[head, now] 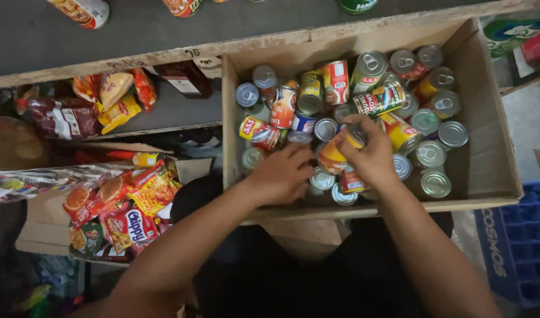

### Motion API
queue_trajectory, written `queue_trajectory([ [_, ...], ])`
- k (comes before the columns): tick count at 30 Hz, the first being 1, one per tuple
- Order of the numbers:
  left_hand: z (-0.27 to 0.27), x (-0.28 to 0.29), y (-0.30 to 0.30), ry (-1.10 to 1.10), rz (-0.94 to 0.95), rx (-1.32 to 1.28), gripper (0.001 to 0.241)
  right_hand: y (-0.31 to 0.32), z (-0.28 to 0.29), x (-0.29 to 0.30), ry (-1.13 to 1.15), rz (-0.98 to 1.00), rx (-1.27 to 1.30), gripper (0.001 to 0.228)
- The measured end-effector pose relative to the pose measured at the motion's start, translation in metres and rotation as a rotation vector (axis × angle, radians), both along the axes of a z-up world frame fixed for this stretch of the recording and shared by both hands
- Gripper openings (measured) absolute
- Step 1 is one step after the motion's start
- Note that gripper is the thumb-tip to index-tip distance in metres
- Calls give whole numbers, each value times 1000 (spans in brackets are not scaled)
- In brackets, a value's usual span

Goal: Organizing and stocking canned food items on retail shelves from a cardboard box.

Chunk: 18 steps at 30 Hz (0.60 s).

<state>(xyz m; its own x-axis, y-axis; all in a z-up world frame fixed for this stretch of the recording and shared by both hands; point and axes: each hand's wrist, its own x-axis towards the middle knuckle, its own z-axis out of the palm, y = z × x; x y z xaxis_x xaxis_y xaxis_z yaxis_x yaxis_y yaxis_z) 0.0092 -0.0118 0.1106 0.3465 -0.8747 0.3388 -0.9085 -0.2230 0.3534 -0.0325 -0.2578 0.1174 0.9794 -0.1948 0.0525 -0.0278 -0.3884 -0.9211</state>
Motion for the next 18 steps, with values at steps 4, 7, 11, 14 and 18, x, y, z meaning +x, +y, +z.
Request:
queue_trajectory([
  [4,-33,34,22,1,167,94,36,6,8,-2,-104,107,-185,44],
  [7,-9,52,35,-85,471,122,39,19,22,-7,-157,238,-386,54],
  [11,-12,64,40,-245,564,318,78,35,31,-7,-178,435,-523,52],
  [14,-50,71,47,-137,577,589,59,37,31,-7,-140,474,-572,53],
  [18,-21,70,36,-109,551,608,42,33,31,-5,-175,508,-484,56],
])
